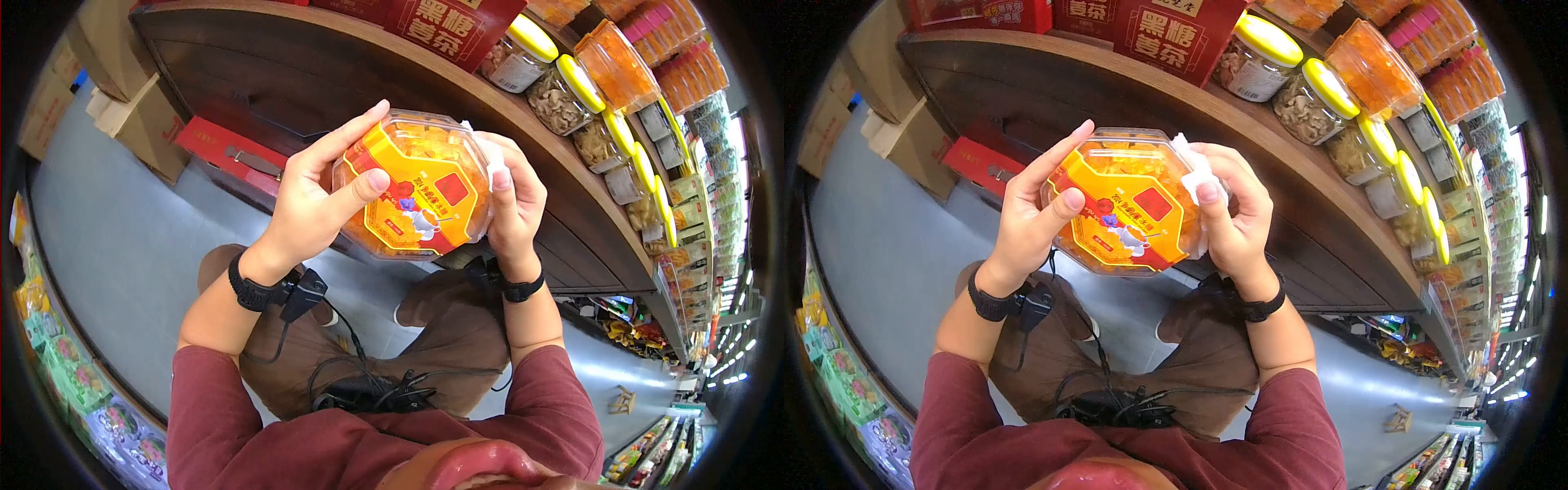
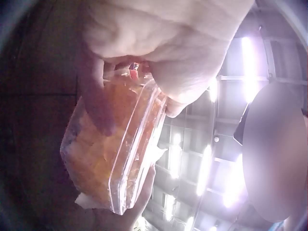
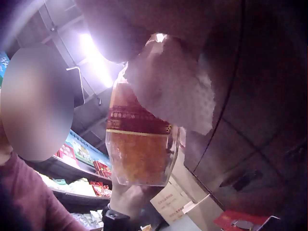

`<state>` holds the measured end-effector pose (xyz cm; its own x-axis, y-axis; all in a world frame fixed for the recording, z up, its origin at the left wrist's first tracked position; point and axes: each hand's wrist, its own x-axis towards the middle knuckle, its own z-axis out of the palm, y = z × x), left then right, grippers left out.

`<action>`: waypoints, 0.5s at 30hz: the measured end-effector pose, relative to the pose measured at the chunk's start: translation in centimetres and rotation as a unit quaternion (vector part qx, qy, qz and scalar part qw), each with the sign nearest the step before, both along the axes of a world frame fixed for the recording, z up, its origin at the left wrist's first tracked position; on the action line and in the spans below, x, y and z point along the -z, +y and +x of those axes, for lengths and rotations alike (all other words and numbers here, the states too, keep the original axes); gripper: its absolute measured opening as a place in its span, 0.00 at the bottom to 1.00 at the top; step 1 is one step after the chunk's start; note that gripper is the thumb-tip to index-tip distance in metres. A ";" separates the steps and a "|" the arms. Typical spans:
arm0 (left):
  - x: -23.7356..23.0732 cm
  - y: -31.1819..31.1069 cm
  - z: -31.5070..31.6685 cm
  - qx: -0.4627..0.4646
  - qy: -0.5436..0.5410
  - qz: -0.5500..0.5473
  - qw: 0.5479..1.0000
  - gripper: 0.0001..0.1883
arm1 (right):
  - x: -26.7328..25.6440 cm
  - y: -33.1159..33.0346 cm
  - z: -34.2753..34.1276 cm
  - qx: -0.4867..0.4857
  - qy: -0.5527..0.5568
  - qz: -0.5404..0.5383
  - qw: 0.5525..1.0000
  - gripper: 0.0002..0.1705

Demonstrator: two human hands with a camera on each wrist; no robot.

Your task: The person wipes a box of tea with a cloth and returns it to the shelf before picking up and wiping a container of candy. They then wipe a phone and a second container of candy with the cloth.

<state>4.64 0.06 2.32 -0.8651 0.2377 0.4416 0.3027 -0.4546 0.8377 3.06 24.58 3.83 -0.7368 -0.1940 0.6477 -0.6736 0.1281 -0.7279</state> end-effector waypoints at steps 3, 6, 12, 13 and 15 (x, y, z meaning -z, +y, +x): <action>0.1 0.3 0.3 -0.001 -0.016 -0.018 1.000 0.35 | -0.1 -0.3 0.1 0.021 0.024 -0.001 1.000 0.17; 0.3 0.4 0.4 -0.002 -0.020 -0.038 0.999 0.37 | 0.3 -0.4 0.2 0.025 0.027 -0.029 0.999 0.17; 0.8 0.5 0.1 0.017 -0.037 -0.046 0.998 0.37 | 0.3 -0.3 0.4 0.039 0.036 -0.026 0.998 0.16; 0.9 0.6 0.0 0.030 -0.050 -0.035 0.998 0.37 | 0.2 -0.2 0.4 0.041 0.038 -0.026 0.998 0.16; 0.8 0.7 0.0 0.037 -0.064 -0.032 0.997 0.37 | 0.1 -0.2 0.4 0.044 0.050 -0.008 0.998 0.16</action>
